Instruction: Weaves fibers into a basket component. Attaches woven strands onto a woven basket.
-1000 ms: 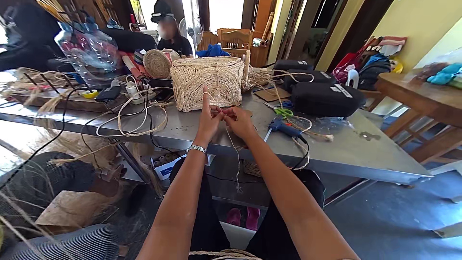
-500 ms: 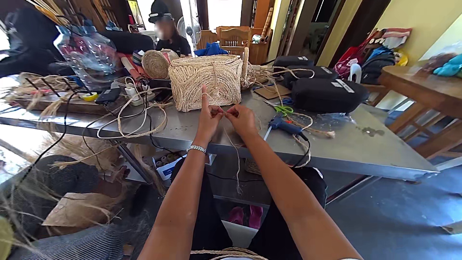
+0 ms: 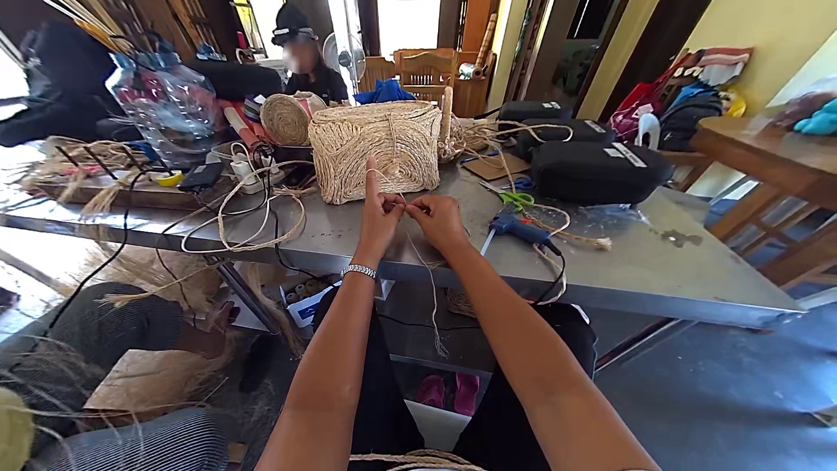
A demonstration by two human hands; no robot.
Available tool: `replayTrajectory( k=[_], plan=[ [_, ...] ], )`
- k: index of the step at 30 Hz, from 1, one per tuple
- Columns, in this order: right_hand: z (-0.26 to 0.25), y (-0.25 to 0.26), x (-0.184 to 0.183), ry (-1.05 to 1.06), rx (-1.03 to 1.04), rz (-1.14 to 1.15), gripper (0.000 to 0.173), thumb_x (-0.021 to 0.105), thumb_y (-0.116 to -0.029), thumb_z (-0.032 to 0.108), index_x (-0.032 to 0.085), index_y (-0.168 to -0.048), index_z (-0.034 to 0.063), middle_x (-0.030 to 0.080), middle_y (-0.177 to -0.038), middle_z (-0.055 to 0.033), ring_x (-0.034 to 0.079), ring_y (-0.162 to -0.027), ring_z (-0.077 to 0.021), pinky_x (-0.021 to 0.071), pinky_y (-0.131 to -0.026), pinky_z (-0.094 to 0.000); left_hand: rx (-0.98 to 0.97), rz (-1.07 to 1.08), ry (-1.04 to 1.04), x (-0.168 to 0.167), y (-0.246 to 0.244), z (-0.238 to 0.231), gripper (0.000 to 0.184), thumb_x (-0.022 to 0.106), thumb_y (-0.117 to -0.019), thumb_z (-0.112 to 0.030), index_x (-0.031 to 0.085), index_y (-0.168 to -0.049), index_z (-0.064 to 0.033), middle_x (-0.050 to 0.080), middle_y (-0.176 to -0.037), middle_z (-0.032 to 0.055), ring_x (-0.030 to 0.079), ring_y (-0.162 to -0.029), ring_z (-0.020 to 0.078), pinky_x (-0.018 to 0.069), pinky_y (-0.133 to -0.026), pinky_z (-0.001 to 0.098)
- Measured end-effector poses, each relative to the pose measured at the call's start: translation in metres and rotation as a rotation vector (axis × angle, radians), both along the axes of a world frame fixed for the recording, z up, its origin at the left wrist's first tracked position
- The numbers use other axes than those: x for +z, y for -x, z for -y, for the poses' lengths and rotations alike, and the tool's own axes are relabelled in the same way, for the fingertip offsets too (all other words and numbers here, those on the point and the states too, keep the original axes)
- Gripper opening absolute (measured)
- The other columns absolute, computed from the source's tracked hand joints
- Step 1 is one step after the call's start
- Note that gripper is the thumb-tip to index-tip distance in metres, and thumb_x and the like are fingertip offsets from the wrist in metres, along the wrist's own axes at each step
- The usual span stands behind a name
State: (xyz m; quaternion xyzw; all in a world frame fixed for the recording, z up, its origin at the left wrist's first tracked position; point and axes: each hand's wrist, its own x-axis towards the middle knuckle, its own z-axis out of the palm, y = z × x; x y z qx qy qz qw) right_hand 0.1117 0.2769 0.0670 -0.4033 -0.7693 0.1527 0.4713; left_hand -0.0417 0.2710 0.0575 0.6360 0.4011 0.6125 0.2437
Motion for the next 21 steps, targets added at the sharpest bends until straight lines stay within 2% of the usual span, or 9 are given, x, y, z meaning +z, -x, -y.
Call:
replayTrajectory(
  k=[3, 12, 16, 17, 19, 21],
  plan=[
    [-0.002, 0.000, -0.001, 0.005, 0.016, -0.013, 0.022, 0.063, -0.1025, 0.020, 0.075, -0.103, 0.0016, 0.074, -0.091, -0.0113, 0.071, -0.083, -0.0199, 0.0581, -0.082, -0.0401, -0.031, 0.044, -0.004, 0.000, 0.000, 0.001, 0.101, 0.063, -0.0943, 0.002, -0.007, -0.165, -0.0182, 0.069, -0.098, 0.0109, 0.070, -0.081, 0.0174, 0.0595, -0.080, 0.0322],
    [-0.001, -0.003, 0.000, 0.022, 0.017, -0.026, 0.021, 0.066, -0.1013, 0.020, 0.075, -0.100, 0.0017, 0.074, -0.088, -0.0104, 0.070, -0.080, -0.0181, 0.0580, -0.081, -0.0384, -0.085, 0.065, -0.030, 0.002, 0.002, 0.004, 0.102, 0.067, -0.0941, 0.002, -0.004, -0.166, -0.0181, 0.070, -0.103, 0.0123, 0.071, -0.090, 0.0192, 0.0589, -0.088, 0.0333],
    [-0.002, -0.004, 0.001, 0.029, 0.021, -0.028, 0.021, 0.065, -0.1015, 0.020, 0.075, -0.100, 0.0009, 0.074, -0.087, -0.0112, 0.071, -0.080, -0.0189, 0.0583, -0.081, -0.0394, -0.054, 0.007, 0.033, 0.012, -0.004, 0.027, 0.088, 0.060, -0.0993, -0.001, 0.003, -0.165, -0.0155, 0.069, -0.108, 0.0063, 0.067, -0.087, 0.0078, 0.0549, -0.084, 0.0252],
    [-0.002, -0.004, 0.001, 0.029, 0.017, -0.029, 0.021, 0.065, -0.1016, 0.019, 0.075, -0.100, 0.0009, 0.074, -0.087, -0.0112, 0.071, -0.080, -0.0190, 0.0583, -0.081, -0.0395, -0.081, 0.032, 0.016, 0.010, -0.003, 0.023, 0.091, 0.061, -0.0984, -0.002, 0.001, -0.165, -0.0151, 0.069, -0.108, 0.0074, 0.068, -0.088, 0.0096, 0.0561, -0.086, 0.0267],
    [-0.002, -0.004, 0.000, 0.012, 0.005, -0.022, 0.020, 0.065, -0.1013, 0.019, 0.075, -0.098, 0.0012, 0.074, -0.085, -0.0104, 0.070, -0.079, -0.0187, 0.0581, -0.080, -0.0397, -0.162, 0.122, -0.032, 0.005, -0.001, 0.008, 0.102, 0.067, -0.0944, 0.001, -0.005, -0.165, -0.0160, 0.070, -0.104, 0.0135, 0.072, -0.092, 0.0196, 0.0587, -0.092, 0.0342],
    [-0.001, -0.003, -0.001, -0.016, -0.004, -0.002, 0.020, 0.066, -0.1000, 0.019, 0.075, -0.096, 0.0011, 0.074, -0.084, -0.0111, 0.071, -0.078, -0.0205, 0.0586, -0.079, -0.0424, -0.161, 0.123, -0.014, 0.005, -0.001, 0.012, 0.102, 0.067, -0.0942, 0.002, -0.004, -0.165, -0.0158, 0.070, -0.103, 0.0111, 0.071, -0.091, 0.0171, 0.0584, -0.090, 0.0322]
  ],
)
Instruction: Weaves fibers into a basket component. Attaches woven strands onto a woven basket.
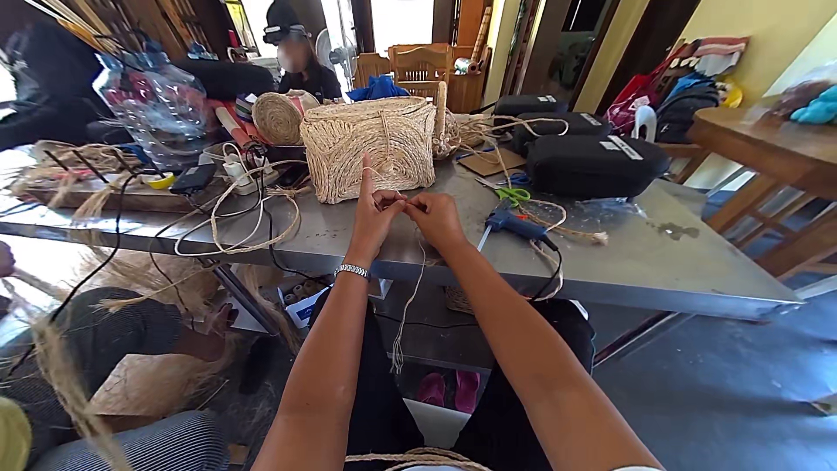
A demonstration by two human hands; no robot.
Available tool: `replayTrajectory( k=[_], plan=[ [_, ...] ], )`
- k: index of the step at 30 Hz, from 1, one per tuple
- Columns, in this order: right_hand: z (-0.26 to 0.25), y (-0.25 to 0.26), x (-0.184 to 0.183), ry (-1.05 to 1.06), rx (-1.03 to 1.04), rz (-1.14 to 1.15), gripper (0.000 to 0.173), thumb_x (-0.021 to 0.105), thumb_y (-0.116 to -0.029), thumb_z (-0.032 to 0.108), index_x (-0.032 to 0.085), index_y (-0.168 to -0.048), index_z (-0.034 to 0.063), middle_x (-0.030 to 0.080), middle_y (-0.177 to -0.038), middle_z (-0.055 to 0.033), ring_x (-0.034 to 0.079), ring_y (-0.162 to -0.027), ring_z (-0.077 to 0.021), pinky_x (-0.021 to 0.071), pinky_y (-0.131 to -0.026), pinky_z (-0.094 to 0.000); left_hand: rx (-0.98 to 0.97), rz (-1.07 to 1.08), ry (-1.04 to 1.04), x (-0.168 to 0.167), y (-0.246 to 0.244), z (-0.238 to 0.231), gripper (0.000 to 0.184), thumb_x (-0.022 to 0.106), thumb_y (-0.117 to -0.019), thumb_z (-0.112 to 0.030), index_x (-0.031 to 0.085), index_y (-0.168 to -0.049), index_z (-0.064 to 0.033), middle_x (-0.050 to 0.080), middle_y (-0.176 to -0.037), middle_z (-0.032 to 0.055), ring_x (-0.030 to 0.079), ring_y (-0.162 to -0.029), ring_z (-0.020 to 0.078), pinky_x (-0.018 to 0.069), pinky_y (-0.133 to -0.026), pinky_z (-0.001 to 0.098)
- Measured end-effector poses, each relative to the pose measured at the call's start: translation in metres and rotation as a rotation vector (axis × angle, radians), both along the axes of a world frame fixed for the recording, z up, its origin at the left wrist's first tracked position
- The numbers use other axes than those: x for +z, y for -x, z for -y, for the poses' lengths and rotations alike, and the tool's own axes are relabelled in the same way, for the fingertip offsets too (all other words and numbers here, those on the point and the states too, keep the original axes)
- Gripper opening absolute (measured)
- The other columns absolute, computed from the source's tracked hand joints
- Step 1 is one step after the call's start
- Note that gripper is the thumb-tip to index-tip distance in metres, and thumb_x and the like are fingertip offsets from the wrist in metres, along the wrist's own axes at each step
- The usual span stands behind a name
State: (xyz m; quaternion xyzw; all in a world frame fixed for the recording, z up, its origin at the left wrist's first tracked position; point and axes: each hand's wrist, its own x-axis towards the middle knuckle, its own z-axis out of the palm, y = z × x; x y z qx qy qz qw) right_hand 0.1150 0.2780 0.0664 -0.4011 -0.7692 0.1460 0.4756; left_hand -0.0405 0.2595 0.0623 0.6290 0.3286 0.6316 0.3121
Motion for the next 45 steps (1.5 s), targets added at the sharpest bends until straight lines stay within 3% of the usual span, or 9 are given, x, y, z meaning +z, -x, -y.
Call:
replayTrajectory(
  k=[4, 8, 14, 17, 20, 22, 27, 31, 45],
  plan=[
    [0.001, 0.001, 0.000, 0.002, 0.013, 0.015, 0.020, 0.069, -0.0984, 0.020, 0.076, -0.096, 0.0022, 0.075, -0.085, -0.0107, 0.072, -0.080, -0.0214, 0.0593, -0.082, -0.0455, 0.064, -0.038, 0.079, 0.001, -0.002, 0.018, 0.090, 0.062, -0.0966, 0.001, 0.005, -0.165, -0.0160, 0.068, -0.104, 0.0037, 0.067, -0.087, 0.0077, 0.0561, -0.085, 0.0271],
    [0.000, 0.002, -0.001, 0.072, 0.102, 0.052, 0.029, 0.066, -0.1010, 0.029, 0.076, -0.095, 0.0021, 0.073, -0.080, -0.0089, 0.069, -0.074, -0.0199, 0.0582, -0.077, -0.0450, 0.096, 0.110, -0.003, -0.004, 0.003, -0.001, 0.099, 0.064, -0.0950, 0.002, -0.004, -0.165, -0.0171, 0.066, -0.101, 0.0101, 0.069, -0.085, 0.0165, 0.0593, -0.084, 0.0336],
    [0.007, 0.006, 0.006, 0.254, 0.179, 0.187, 0.063, 0.030, -0.1133, 0.045, 0.077, -0.107, 0.0030, 0.075, -0.079, -0.0093, 0.071, -0.074, -0.0229, 0.0564, -0.081, -0.0508, 0.368, 0.345, -0.077, -0.008, 0.007, 0.003, 0.096, 0.061, -0.0969, -0.002, -0.007, -0.163, -0.0167, 0.062, -0.105, 0.0073, 0.066, -0.083, 0.0122, 0.0575, -0.081, 0.0309],
    [0.008, 0.006, 0.005, 0.236, 0.033, 0.162, 0.048, 0.043, -0.1121, 0.037, 0.074, -0.107, 0.0004, 0.075, -0.083, -0.0128, 0.072, -0.078, -0.0277, 0.0564, -0.083, -0.0531, 0.359, 0.306, -0.145, -0.005, 0.006, -0.001, 0.108, 0.065, -0.0908, 0.003, -0.013, -0.163, -0.0160, 0.062, -0.105, 0.0110, 0.067, -0.087, 0.0149, 0.0572, -0.083, 0.0320],
    [0.008, 0.002, 0.007, 0.214, -0.207, 0.000, 0.050, 0.056, -0.1063, 0.032, 0.054, -0.145, 0.0001, 0.073, -0.108, -0.0214, 0.072, -0.099, -0.0380, 0.0561, -0.092, -0.0596, 0.363, 0.256, -0.112, -0.007, 0.005, 0.001, 0.103, 0.063, -0.0927, 0.002, -0.009, -0.163, -0.0172, 0.061, -0.107, 0.0081, 0.064, -0.088, 0.0112, 0.0551, -0.083, 0.0291],
    [0.008, -0.003, 0.010, 0.129, -0.301, -0.199, 0.055, 0.055, -0.1067, 0.030, 0.043, -0.151, -0.0006, 0.071, -0.118, -0.0222, 0.072, -0.104, -0.0368, 0.0578, -0.092, -0.0561, 0.385, 0.245, -0.070, -0.008, 0.006, -0.001, 0.102, 0.062, -0.0932, 0.004, -0.009, -0.164, -0.0172, 0.060, -0.108, 0.0090, 0.063, -0.088, 0.0118, 0.0548, -0.082, 0.0289],
    [0.008, -0.002, 0.007, -0.160, -0.241, -0.231, 0.028, 0.060, -0.1021, 0.022, 0.064, -0.114, -0.0030, 0.070, -0.104, -0.0165, 0.070, -0.091, -0.0261, 0.0591, -0.079, -0.0426, 0.296, 0.004, 0.076, -0.009, 0.001, 0.004, 0.099, 0.063, -0.0942, 0.000, -0.008, -0.163, -0.0118, 0.063, -0.111, 0.0109, 0.066, -0.089, 0.0144, 0.0566, -0.084, 0.0334],
    [0.006, 0.006, 0.001, -0.182, -0.008, -0.071, 0.028, 0.061, -0.0993, 0.013, 0.067, -0.123, -0.0002, 0.073, -0.112, -0.0147, 0.068, -0.070, -0.0208, 0.0575, -0.065, -0.0395, 0.168, -0.121, 0.061, -0.005, -0.003, 0.007, 0.099, 0.063, -0.0951, 0.001, -0.007, -0.163, -0.0135, 0.064, -0.110, 0.0079, 0.066, -0.087, 0.0116, 0.0566, -0.081, 0.0305],
    [0.005, 0.004, 0.000, -0.118, -0.039, -0.005, 0.013, 0.072, -0.0946, 0.012, 0.075, -0.100, 0.0001, 0.073, -0.092, -0.0141, 0.070, -0.081, -0.0236, 0.0586, -0.080, -0.0408, 0.168, -0.113, 0.029, -0.004, -0.003, 0.008, 0.101, 0.064, -0.0946, 0.002, -0.008, -0.163, -0.0151, 0.063, -0.109, 0.0069, 0.066, -0.085, 0.0100, 0.0566, -0.079, 0.0273]
  ],
)
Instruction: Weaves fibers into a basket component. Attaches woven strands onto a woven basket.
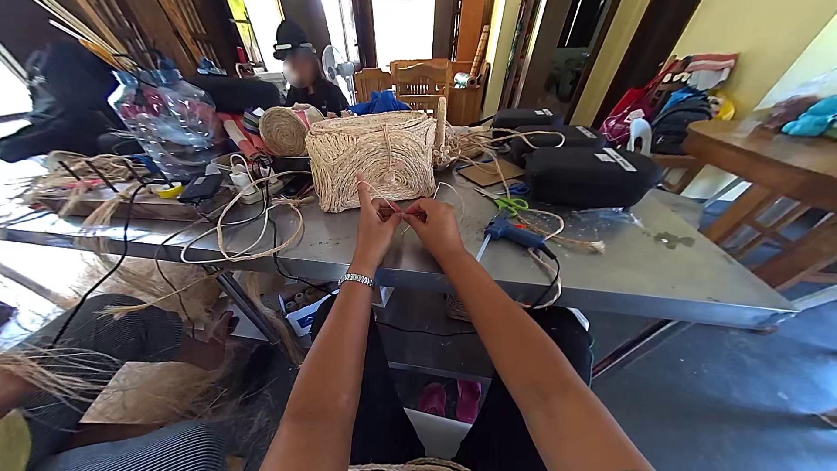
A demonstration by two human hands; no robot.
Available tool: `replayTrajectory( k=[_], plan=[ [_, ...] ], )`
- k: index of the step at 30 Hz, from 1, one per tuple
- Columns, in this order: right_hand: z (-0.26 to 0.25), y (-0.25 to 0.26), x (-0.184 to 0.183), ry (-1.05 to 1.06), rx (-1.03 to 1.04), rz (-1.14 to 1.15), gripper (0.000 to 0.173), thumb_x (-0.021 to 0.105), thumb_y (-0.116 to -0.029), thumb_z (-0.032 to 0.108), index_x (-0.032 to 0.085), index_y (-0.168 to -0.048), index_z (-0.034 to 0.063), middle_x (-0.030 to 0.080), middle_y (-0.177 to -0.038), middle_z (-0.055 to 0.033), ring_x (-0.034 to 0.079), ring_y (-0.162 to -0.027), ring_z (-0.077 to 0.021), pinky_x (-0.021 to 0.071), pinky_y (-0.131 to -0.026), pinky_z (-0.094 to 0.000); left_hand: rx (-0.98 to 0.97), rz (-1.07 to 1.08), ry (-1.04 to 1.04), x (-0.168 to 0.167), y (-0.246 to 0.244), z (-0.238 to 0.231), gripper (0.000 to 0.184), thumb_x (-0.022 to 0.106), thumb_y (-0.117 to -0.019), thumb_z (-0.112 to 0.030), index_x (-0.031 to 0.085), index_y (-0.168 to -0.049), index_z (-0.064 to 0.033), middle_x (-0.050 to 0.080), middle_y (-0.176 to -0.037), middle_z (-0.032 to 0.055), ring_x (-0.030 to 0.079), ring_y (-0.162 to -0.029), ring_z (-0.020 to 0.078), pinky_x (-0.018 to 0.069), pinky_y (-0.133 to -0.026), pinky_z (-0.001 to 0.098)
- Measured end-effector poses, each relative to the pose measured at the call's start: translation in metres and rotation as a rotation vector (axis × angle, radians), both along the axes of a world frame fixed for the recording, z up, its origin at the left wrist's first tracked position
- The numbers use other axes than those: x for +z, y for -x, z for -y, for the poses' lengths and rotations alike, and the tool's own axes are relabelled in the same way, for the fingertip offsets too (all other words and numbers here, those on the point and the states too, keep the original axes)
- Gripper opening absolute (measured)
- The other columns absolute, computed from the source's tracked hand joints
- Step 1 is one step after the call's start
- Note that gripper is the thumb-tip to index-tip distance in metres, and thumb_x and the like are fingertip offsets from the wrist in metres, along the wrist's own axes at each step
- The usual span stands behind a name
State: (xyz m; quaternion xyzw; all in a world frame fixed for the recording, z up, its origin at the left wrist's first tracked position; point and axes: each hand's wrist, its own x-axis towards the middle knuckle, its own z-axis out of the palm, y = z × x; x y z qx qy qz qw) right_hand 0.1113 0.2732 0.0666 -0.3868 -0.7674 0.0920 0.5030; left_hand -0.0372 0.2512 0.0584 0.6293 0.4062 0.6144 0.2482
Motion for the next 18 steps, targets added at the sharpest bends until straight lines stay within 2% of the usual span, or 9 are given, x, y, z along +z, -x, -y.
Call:
replayTrajectory(
  k=[2, 4, 6, 13, 15, 18],
  plan=[
    [0.000, -0.001, 0.001, 0.021, -0.035, 0.016, 0.016, 0.071, -0.0967, 0.017, 0.076, -0.101, 0.0023, 0.074, -0.094, -0.0133, 0.069, -0.084, -0.0253, 0.0574, -0.082, -0.0447, 0.005, -0.015, -0.005, -0.001, 0.000, 0.001, 0.101, 0.065, -0.0945, 0.002, -0.007, -0.163, -0.0153, 0.064, -0.110, 0.0071, 0.066, -0.085, 0.0106, 0.0571, -0.078, 0.0274],
    [0.000, -0.002, 0.000, 0.029, -0.051, 0.026, 0.016, 0.070, -0.0978, 0.019, 0.077, -0.101, 0.0046, 0.075, -0.099, -0.0123, 0.071, -0.093, -0.0263, 0.0567, -0.088, -0.0480, 0.041, -0.053, -0.004, -0.004, 0.001, 0.003, 0.098, 0.066, -0.0948, 0.001, -0.003, -0.164, -0.0148, 0.065, -0.107, 0.0087, 0.066, -0.081, 0.0132, 0.0574, -0.073, 0.0291],
    [0.001, -0.001, 0.001, 0.023, -0.058, 0.038, 0.016, 0.069, -0.0983, 0.019, 0.078, -0.100, 0.0053, 0.075, -0.102, -0.0116, 0.071, -0.101, -0.0268, 0.0558, -0.094, -0.0489, 0.070, -0.080, 0.027, 0.000, -0.001, 0.003, 0.099, 0.065, -0.0963, -0.002, -0.006, -0.164, -0.0141, 0.066, -0.107, 0.0080, 0.066, -0.082, 0.0119, 0.0574, -0.076, 0.0293],
    [0.000, 0.000, -0.001, -0.005, -0.073, 0.111, 0.021, 0.064, -0.1018, 0.020, 0.077, -0.101, 0.0041, 0.075, -0.104, -0.0124, 0.070, -0.106, -0.0284, 0.0532, -0.098, -0.0488, 0.154, -0.121, 0.076, 0.000, -0.002, 0.004, 0.093, 0.065, -0.0984, -0.007, -0.002, -0.164, -0.0128, 0.069, -0.103, 0.0079, 0.065, -0.076, 0.0130, 0.0556, -0.072, 0.0312],
    [0.000, 0.000, -0.001, 0.011, -0.072, 0.123, 0.023, 0.062, -0.1032, 0.021, 0.076, -0.102, 0.0033, 0.075, -0.105, -0.0133, 0.069, -0.107, -0.0295, 0.0522, -0.098, -0.0495, 0.150, -0.098, 0.077, 0.001, -0.002, 0.002, 0.095, 0.065, -0.0978, -0.006, -0.003, -0.164, -0.0125, 0.070, -0.106, 0.0090, 0.067, -0.080, 0.0152, 0.0569, -0.075, 0.0333],
    [-0.001, 0.000, -0.001, 0.039, -0.062, 0.123, 0.025, 0.058, -0.1045, 0.021, 0.075, -0.104, 0.0016, 0.074, -0.104, -0.0146, 0.070, -0.106, -0.0300, 0.0535, -0.098, -0.0494, 0.076, -0.015, 0.017, 0.000, 0.002, -0.013, 0.104, 0.067, -0.0926, -0.001, -0.009, -0.162, -0.0086, 0.071, -0.102, 0.0113, 0.073, -0.086, 0.0175, 0.0610, -0.084, 0.0353]
  ],
)
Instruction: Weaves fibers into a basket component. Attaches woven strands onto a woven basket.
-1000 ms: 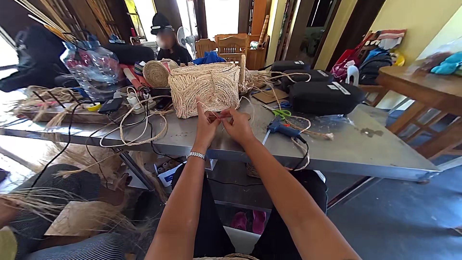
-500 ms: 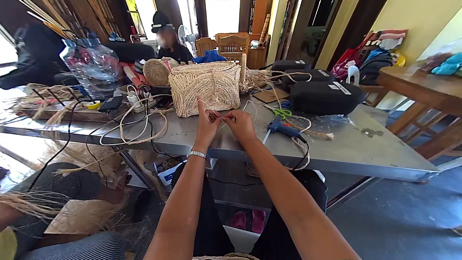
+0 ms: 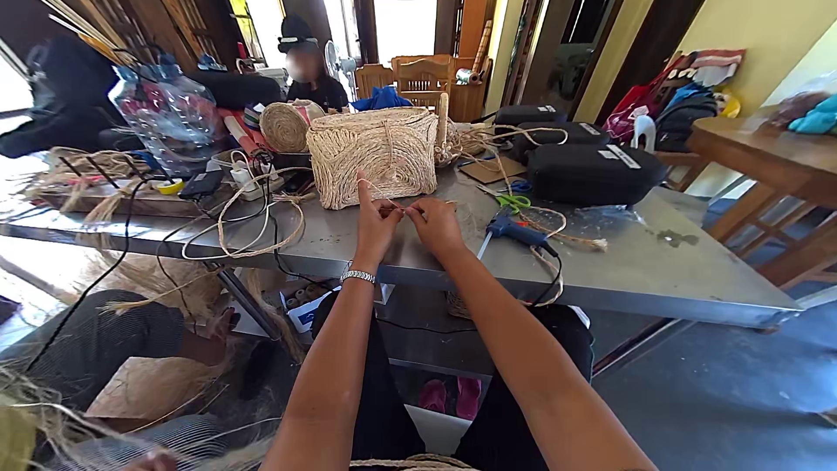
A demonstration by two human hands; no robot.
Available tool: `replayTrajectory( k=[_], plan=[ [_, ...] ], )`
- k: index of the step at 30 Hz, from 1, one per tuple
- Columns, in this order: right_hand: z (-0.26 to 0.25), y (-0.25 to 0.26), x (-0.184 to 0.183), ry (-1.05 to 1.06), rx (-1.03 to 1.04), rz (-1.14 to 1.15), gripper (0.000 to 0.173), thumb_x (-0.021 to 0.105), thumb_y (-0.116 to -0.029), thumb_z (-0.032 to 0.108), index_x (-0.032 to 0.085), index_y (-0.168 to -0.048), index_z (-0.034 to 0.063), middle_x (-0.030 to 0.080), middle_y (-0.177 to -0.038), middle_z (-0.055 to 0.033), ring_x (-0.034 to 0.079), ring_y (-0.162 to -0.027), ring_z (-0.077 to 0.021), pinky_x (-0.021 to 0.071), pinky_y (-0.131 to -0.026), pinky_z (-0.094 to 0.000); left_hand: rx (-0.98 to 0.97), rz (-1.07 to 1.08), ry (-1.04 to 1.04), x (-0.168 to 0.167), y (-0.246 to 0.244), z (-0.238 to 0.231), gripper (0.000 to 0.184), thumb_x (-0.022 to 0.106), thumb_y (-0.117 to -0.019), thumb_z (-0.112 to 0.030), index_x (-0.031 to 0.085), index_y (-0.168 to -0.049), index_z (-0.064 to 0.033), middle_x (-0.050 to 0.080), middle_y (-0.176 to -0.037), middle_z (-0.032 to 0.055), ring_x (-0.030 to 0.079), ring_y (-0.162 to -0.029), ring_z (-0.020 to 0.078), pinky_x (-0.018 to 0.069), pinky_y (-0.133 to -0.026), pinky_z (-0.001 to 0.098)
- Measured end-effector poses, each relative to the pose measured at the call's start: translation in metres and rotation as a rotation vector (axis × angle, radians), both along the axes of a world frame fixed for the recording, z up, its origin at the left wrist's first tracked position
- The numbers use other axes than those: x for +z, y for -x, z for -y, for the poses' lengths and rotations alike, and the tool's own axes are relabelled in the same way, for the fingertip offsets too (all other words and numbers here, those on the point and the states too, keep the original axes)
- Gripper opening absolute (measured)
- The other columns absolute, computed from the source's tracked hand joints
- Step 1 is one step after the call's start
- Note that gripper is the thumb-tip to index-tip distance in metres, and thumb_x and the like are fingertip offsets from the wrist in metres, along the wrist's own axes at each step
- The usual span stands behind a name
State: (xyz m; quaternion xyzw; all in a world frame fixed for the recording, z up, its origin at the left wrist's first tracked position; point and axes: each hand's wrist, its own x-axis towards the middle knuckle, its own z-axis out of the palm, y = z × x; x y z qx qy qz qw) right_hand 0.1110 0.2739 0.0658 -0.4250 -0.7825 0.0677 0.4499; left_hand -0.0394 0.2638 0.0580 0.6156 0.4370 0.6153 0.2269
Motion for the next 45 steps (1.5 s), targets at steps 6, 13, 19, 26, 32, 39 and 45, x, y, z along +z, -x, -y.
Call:
replayTrajectory(
  k=[6, 13, 19, 26, 32, 39, 45],
  plan=[
    [-0.0042, 0.0002, -0.0013, 0.074, 0.045, -0.008, 0.031, 0.051, -0.1079, 0.021, 0.073, -0.106, 0.0001, 0.074, -0.101, -0.0147, 0.072, -0.100, -0.0285, 0.0549, -0.096, -0.0501, -0.080, 0.098, -0.048, -0.0006, 0.0014, -0.0027, 0.107, 0.070, -0.0926, -0.001, -0.010, -0.162, -0.0086, 0.071, -0.103, 0.0122, 0.073, -0.090, 0.0178, 0.0605, -0.089, 0.0345],
    [-0.0017, 0.0001, 0.0014, 0.151, 0.178, -0.043, 0.034, 0.045, -0.1107, 0.019, 0.070, -0.105, -0.0032, 0.074, -0.096, -0.0138, 0.072, -0.093, -0.0237, 0.0569, -0.091, -0.0442, -0.176, 0.187, -0.087, -0.0001, 0.0028, -0.0027, 0.107, 0.070, -0.0931, 0.000, -0.012, -0.162, -0.0095, 0.070, -0.104, 0.0136, 0.073, -0.092, 0.0196, 0.0597, -0.092, 0.0355],
    [-0.0022, 0.0005, 0.0016, 0.190, 0.212, -0.032, 0.037, 0.049, -0.1104, 0.025, 0.073, -0.100, -0.0006, 0.075, -0.092, -0.0100, 0.072, -0.087, -0.0196, 0.0569, -0.087, -0.0434, -0.224, 0.294, -0.068, -0.0007, 0.0038, -0.0024, 0.104, 0.063, -0.0926, 0.006, -0.010, -0.163, -0.0157, 0.065, -0.103, 0.0129, 0.070, -0.088, 0.0198, 0.0599, -0.086, 0.0357],
    [-0.0025, -0.0026, 0.0022, 0.030, 0.112, -0.192, 0.033, 0.055, -0.1004, 0.005, 0.060, -0.133, 0.0006, 0.069, -0.129, -0.0138, 0.071, -0.089, -0.0222, 0.0582, -0.077, -0.0388, -0.208, 0.256, -0.043, -0.0009, 0.0016, -0.0029, 0.103, 0.060, -0.0927, 0.006, -0.013, -0.162, -0.0152, 0.065, -0.103, 0.0119, 0.070, -0.086, 0.0186, 0.0597, -0.083, 0.0333],
    [-0.0015, 0.0021, 0.0008, 0.037, 0.098, -0.121, 0.027, 0.067, -0.0964, 0.007, 0.064, -0.121, -0.0027, 0.071, -0.096, -0.0157, 0.069, -0.081, -0.0249, 0.0589, -0.078, -0.0408, -0.223, 0.220, -0.059, 0.0001, 0.0020, -0.0027, 0.101, 0.060, -0.0918, 0.004, -0.011, -0.162, -0.0124, 0.065, -0.103, 0.0118, 0.070, -0.085, 0.0182, 0.0594, -0.082, 0.0335],
    [0.0010, -0.0013, 0.0016, -0.040, 0.025, -0.133, 0.015, 0.072, -0.0957, 0.015, 0.073, -0.099, 0.0010, 0.070, -0.092, -0.0129, 0.068, -0.082, -0.0228, 0.0581, -0.079, -0.0399, -0.185, 0.172, -0.084, -0.0022, 0.0030, -0.0036, 0.103, 0.062, -0.0908, 0.004, -0.011, -0.162, -0.0106, 0.066, -0.104, 0.0119, 0.069, -0.088, 0.0178, 0.0579, -0.084, 0.0325],
    [-0.0017, -0.0015, -0.0006, -0.102, 0.013, -0.071, 0.021, 0.065, -0.1011, 0.020, 0.075, -0.097, 0.0015, 0.072, -0.095, -0.0133, 0.069, -0.093, -0.0277, 0.0554, -0.090, -0.0454, -0.034, 0.068, -0.023, -0.0026, 0.0029, -0.0042, 0.104, 0.066, -0.0916, 0.003, -0.008, -0.163, -0.0110, 0.067, -0.107, 0.0118, 0.070, -0.090, 0.0167, 0.0584, -0.085, 0.0318]
  ],
)
